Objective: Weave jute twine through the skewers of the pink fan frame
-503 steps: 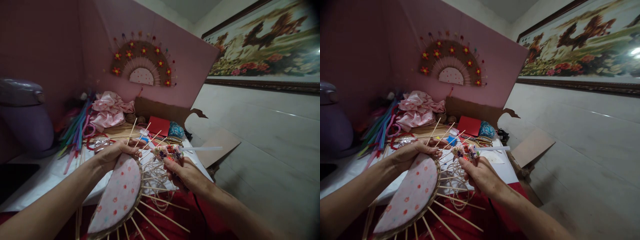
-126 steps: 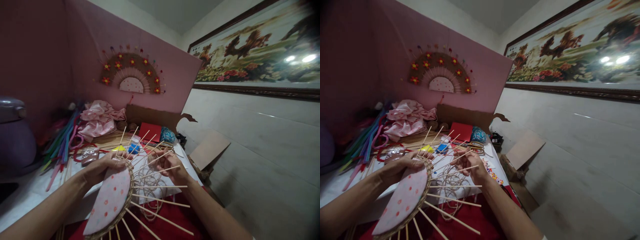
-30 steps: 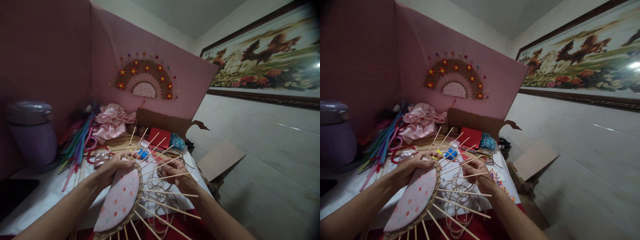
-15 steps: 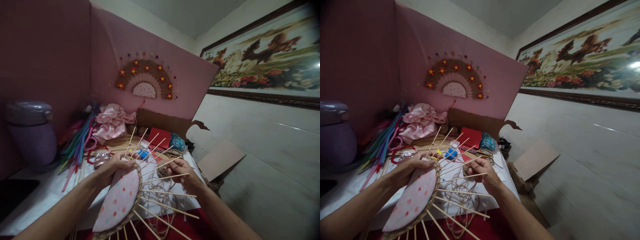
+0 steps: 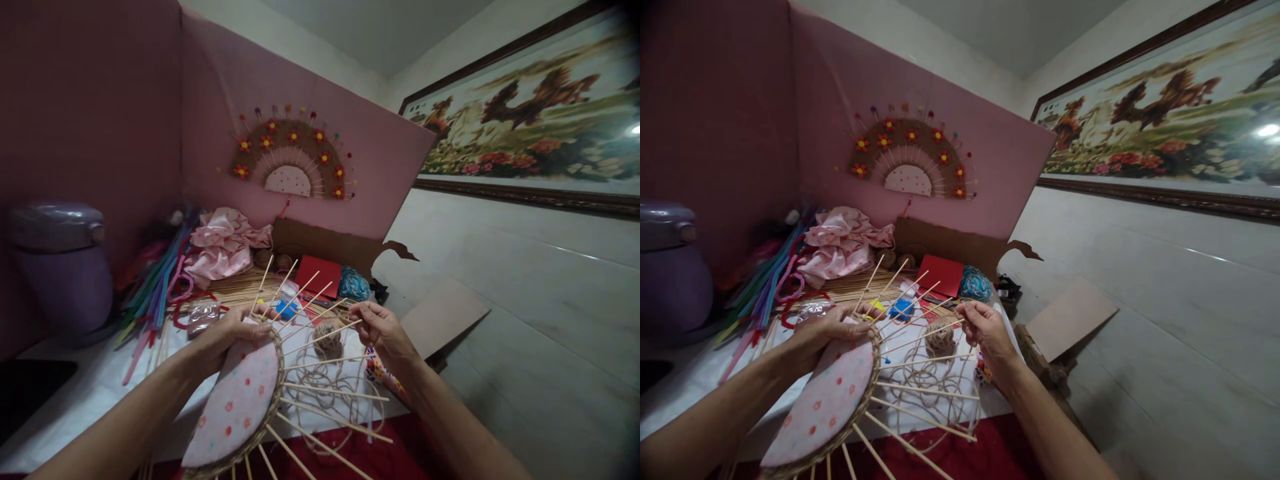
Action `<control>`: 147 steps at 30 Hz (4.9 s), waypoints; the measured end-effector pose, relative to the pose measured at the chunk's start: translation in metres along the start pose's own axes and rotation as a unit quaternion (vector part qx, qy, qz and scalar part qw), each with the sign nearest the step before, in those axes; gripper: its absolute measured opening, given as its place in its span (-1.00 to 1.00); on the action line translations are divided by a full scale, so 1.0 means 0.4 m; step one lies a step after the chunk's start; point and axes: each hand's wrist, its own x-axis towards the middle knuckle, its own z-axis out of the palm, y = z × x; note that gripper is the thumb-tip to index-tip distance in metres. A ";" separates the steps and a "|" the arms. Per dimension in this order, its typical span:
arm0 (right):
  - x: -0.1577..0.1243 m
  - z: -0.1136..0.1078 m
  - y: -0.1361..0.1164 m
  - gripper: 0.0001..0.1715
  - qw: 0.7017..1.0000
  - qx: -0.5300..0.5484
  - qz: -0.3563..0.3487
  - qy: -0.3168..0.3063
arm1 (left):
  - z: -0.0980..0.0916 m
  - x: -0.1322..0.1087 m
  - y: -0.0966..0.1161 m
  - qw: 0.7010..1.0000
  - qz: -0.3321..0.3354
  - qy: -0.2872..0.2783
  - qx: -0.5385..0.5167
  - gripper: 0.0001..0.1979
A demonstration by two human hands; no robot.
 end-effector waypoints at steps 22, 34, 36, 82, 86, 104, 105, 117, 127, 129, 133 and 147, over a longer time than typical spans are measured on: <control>-0.061 0.011 -0.041 -0.69 0.980 -0.186 -0.056 0.046 | -0.003 0.002 0.003 1.000 -0.009 0.011 0.013 -0.66; -0.114 0.034 -0.047 -0.97 0.907 -0.393 -0.150 -0.012 | 0.001 0.006 0.002 1.000 -0.013 0.022 0.010 -0.67; -0.123 0.047 -0.057 -0.98 0.899 -0.407 -0.147 -0.066 | -0.001 0.007 0.002 1.000 -0.009 0.013 0.012 -0.67; -0.033 0.072 -0.014 -0.66 0.831 -0.519 -0.187 -0.071 | 0.020 0.000 0.005 0.999 -0.024 0.025 0.036 -0.62; -0.038 0.093 -0.016 -0.55 0.780 -0.585 -0.196 -0.107 | 0.014 0.004 0.002 0.999 -0.027 0.024 0.031 -0.62; -0.071 0.058 -0.007 -0.81 0.862 -0.452 -0.228 -0.019 | 0.010 0.002 0.004 0.998 -0.031 0.037 0.042 -0.62; -0.076 0.053 -0.007 -0.82 0.858 -0.457 -0.232 -0.019 | 0.010 0.001 0.005 0.998 -0.029 0.036 0.042 -0.62; -0.102 -0.176 -0.006 -0.56 0.809 -0.558 -0.090 0.161 | 0.005 0.011 0.003 0.998 -0.018 0.039 0.045 -0.64; -0.134 -0.510 -0.007 -0.79 0.734 -0.591 0.023 0.333 | -0.012 0.022 -0.007 0.999 -0.013 0.027 0.037 -0.58; -0.143 -0.531 -0.004 -0.84 0.741 -0.579 0.022 0.340 | -0.013 0.024 -0.008 0.999 -0.011 0.030 0.039 -0.58; -0.151 -0.529 -0.007 -0.84 0.770 -0.537 0.034 0.342 | -0.011 0.025 -0.010 0.999 -0.004 0.033 0.038 -0.58; -0.088 -0.222 -0.046 -0.56 0.969 -0.206 -0.010 0.134 | -0.001 0.014 0.000 0.998 -0.021 0.030 0.057 -0.62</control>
